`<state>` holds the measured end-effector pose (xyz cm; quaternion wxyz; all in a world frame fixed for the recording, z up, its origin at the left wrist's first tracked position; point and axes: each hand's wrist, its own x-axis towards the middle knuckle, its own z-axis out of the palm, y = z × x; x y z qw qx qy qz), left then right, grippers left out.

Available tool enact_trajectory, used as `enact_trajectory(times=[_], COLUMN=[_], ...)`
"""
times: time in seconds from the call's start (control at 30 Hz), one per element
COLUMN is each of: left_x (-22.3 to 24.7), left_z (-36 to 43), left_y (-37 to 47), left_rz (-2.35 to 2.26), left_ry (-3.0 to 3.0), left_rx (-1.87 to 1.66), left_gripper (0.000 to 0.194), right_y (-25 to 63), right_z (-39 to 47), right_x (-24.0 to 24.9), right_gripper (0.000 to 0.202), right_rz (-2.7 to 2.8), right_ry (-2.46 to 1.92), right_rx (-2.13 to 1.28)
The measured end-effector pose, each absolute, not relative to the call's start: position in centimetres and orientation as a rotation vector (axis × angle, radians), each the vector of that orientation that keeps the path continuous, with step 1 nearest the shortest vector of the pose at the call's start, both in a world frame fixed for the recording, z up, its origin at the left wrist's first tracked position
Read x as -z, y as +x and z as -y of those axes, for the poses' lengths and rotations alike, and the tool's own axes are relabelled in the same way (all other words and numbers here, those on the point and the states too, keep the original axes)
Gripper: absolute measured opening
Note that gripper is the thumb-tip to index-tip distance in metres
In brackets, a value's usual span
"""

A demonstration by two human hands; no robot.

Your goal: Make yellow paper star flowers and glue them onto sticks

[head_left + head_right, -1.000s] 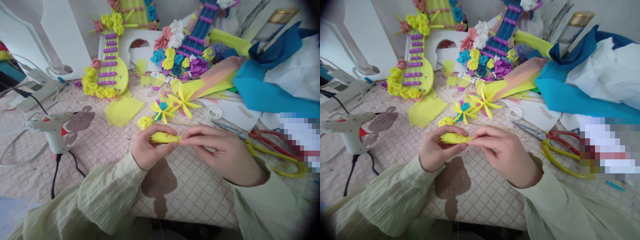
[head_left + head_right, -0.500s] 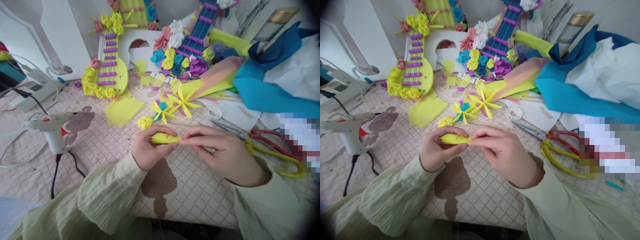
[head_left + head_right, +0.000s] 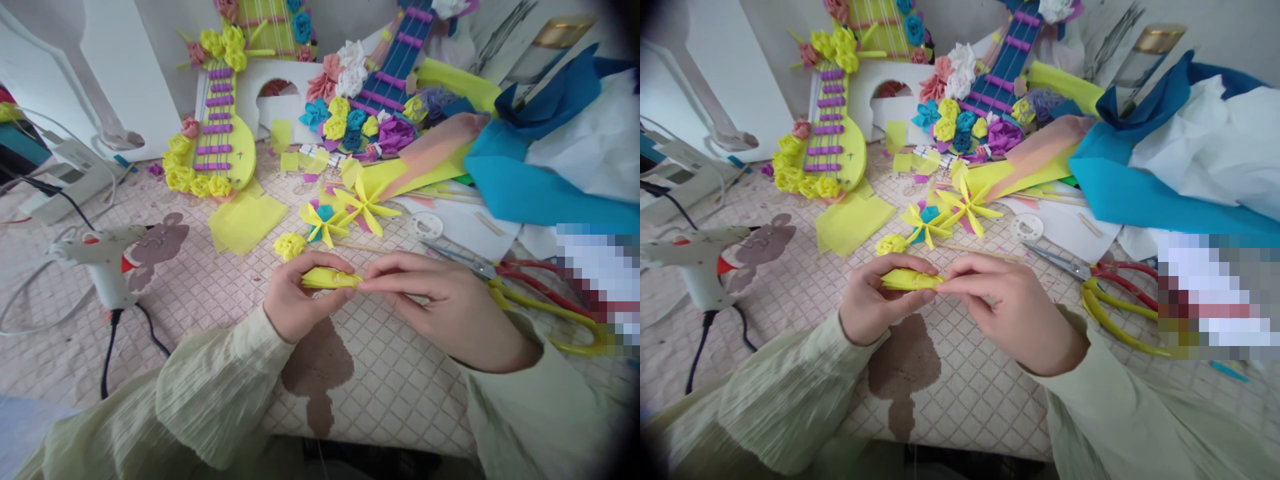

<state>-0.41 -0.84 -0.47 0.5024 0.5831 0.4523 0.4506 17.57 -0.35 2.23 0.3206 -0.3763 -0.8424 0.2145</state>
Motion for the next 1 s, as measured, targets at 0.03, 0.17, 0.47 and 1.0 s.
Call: enact_trajectory(times=[0.03,0.17,0.47,1.0], left_x=[0.5,0.3,0.5,0.8], left_z=[0.8,0.8,0.5,-0.3], left_y=[-0.4,-0.3,-0.5,-0.7], left_rz=[-1.091,-1.102,-1.09,-1.147], left_ry=[1.409,1.396,1.295,1.294], left_rx=[-1.095,-1.113,-1.099,-1.214], left_gripper=[0.022,0.022,0.024,0.031], right_y=[17.6,17.7,18.1,20.9], right_z=[0.4,0.3,-0.4,-2.9], right_x=[-2.2,-2.1,-2.1,-0.8], right_gripper=[0.024,0.022,0.016,0.016], right_rz=[2.215,2.21,2.175,2.281], right_ry=[-0.998,-1.01,-1.084,-1.271], right_rx=[-0.558,-0.534,-0.612,-0.465])
